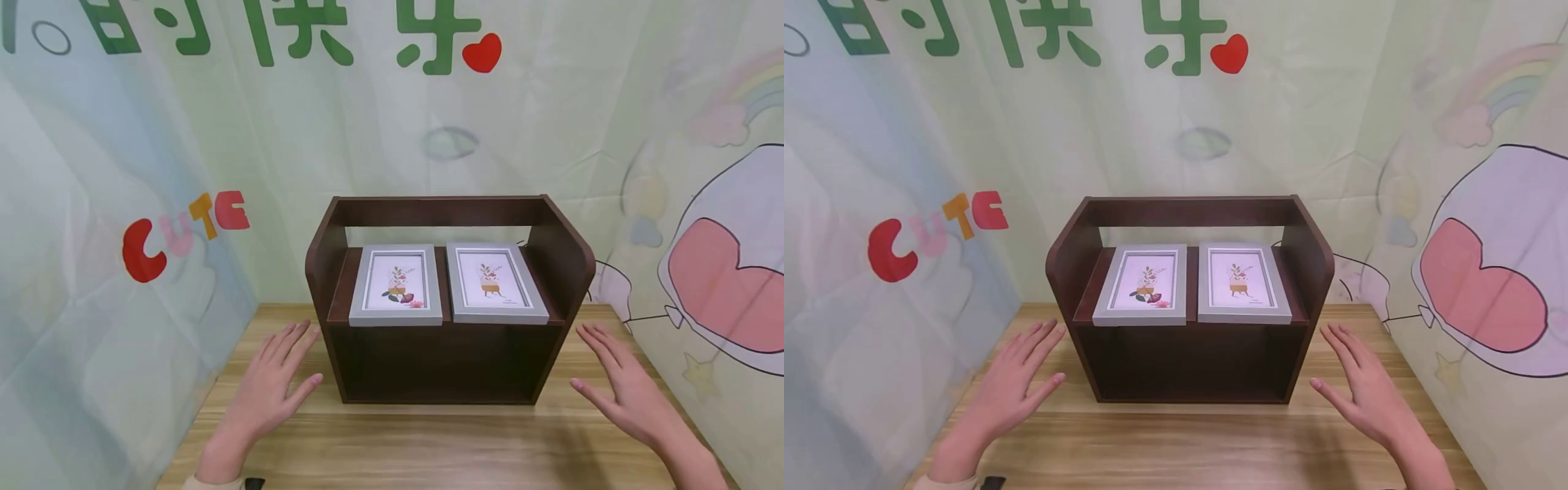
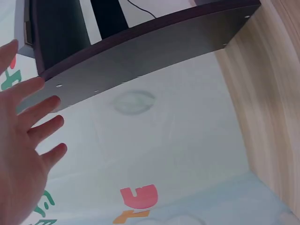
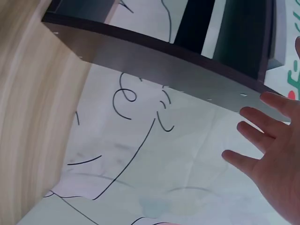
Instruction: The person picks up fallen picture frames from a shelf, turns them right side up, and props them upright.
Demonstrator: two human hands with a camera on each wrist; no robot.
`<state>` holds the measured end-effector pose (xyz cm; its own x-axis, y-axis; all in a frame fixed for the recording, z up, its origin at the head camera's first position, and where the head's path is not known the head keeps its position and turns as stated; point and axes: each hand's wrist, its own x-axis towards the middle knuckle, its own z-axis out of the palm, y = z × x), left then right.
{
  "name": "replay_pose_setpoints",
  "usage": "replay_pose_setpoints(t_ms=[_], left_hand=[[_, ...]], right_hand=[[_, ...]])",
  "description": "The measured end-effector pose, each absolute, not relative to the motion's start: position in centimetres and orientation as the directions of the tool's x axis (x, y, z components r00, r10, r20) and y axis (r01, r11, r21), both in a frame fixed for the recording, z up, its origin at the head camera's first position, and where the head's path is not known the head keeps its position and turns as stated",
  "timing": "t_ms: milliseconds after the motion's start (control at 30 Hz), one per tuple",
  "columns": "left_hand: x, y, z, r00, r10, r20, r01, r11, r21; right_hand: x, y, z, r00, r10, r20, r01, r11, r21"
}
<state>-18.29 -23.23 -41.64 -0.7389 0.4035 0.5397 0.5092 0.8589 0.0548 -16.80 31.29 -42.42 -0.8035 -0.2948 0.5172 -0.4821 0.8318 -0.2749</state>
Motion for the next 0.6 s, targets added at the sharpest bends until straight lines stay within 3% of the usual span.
replay_pose_setpoints(t_ms=[367, 600], left_hand=[[-18.2, -22.3, -40.4, -0.588, 0.439, 0.679, 0.609, 0.793, 0.015], [-18.3, -21.3, -39.7, -0.483, 0.433, 0.761, 0.667, 0.745, 0.000]], right_hand=[[-16.1, 30.1, -41.1, -0.735, -0.271, 0.621, -0.526, 0.806, -0.271], [-16.6, 29.3, -40.5, -0.608, -0.273, 0.746, -0.645, 0.717, -0.263]])
